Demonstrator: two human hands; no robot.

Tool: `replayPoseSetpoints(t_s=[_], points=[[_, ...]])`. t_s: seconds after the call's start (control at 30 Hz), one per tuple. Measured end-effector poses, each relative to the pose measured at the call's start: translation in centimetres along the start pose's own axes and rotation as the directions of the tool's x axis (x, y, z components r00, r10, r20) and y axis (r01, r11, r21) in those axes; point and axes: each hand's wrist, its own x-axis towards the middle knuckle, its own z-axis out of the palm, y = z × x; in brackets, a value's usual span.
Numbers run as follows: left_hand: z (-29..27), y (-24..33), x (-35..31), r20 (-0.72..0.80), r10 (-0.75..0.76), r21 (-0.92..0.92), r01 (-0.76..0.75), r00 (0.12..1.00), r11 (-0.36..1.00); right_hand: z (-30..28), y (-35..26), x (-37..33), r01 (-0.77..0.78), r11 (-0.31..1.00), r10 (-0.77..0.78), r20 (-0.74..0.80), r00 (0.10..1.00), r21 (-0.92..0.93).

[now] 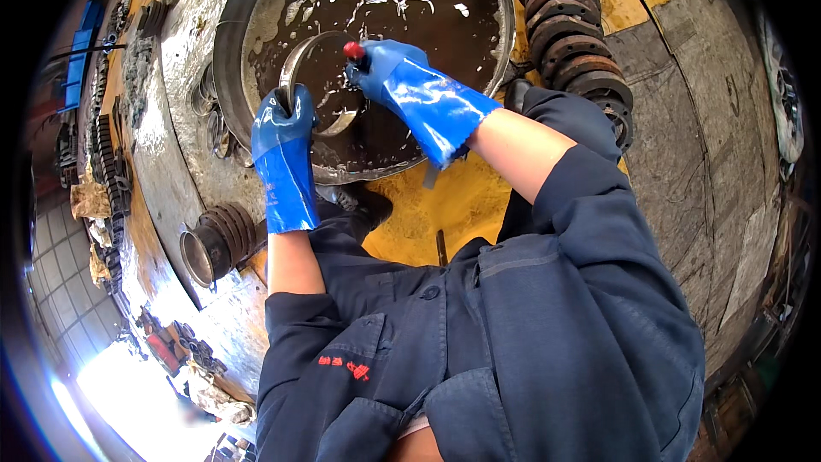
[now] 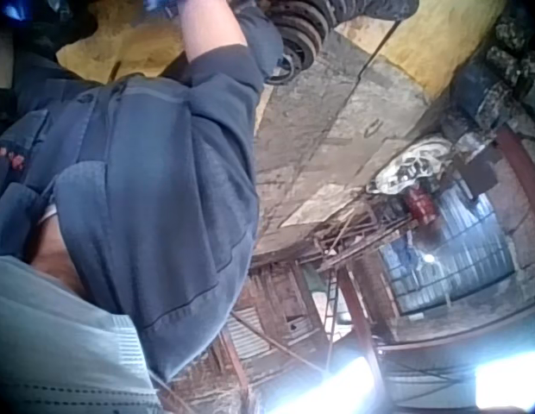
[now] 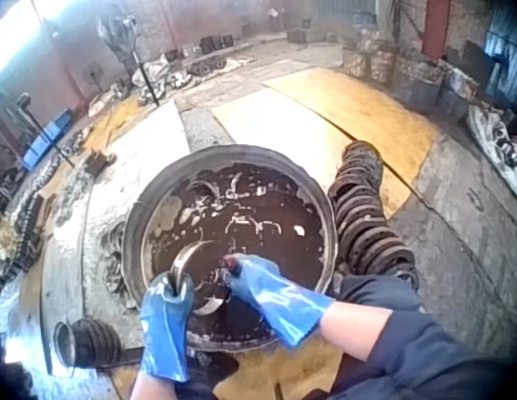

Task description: The person scrubs metal rings with a brush inside a bucket of dark liquid, then places the cleaned rings on a nearby metal surface. The person repeats this process for multiple rings throughout the clip.

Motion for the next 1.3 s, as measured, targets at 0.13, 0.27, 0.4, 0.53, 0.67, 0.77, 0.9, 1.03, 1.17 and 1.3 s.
replayPoseSetpoints(t_s=[0.13, 0.27, 0.4, 0.53, 0.67, 0.77, 0.9, 1.03, 1.17, 1.3], points=[[0.2, -0.2, -0.2, 0.003, 0.02, -0.077, -0.019, 1.0, 0.997, -1.6, -0.9, -0.9, -0.342, 0.853, 0.179, 0.395, 0.901, 0.394], [0.7, -0.2, 0.0, -0.09, 0.144, 0.003, -0.144, 0.986, 0.99, -0.2, 0.7, -1.3, -0.588, 0.417, 0.147, 0.588, 0.796, 0.693], [1.0, -1.5, 0.4, -0.133, 0.075, 0.028, -0.072, 0.988, 0.997, -1.2, -0.4, -0.9, -0.551, 0.35, 0.163, 0.53, 0.832, 0.758], [0.1, -1.4, 1.3, -0.127, -0.112, -0.127, 0.096, 0.986, 0.987, -2.9, 1.1, 0.7, -0.163, 0.892, 0.067, 0.232, 0.97, 0.421], [-0.4, -2.0, 1.4, -0.042, -0.286, -0.517, 0.224, 0.957, 0.826, -2.0, 1.5, 1.3, -0.263, 0.917, 0.184, 0.264, 0.947, 0.301], [-0.2, -1.0, 1.3, 0.15, -0.323, -0.704, 0.331, 0.934, 0.629, -1.3, 2.1, 1.4, -0.363, 0.838, 0.213, 0.369, 0.905, 0.407], [1.5, -2.1, 0.8, 0.273, -0.296, -0.831, 0.379, 0.916, 0.406, -1.2, 1.7, 0.6, -0.323, 0.589, 0.038, 0.373, 0.927, 0.741], [-0.1, -0.2, -0.7, 0.36, -0.219, -0.725, 0.42, 0.907, 0.546, -2.2, 1.4, 1.2, -0.306, 0.854, 0.224, 0.232, 0.946, 0.421], [0.3, -2.4, 1.3, -0.124, -0.139, -0.324, 0.092, 0.983, 0.942, -3.4, 0.2, 0.2, -0.091, 0.994, 0.089, 0.035, 0.995, 0.054], [-0.6, -1.8, 2.7, -0.215, 0.522, 0.202, -0.486, 0.825, 0.85, -2.7, 0.4, 0.0, 0.282, 0.915, -0.324, -0.111, 0.939, -0.289]])
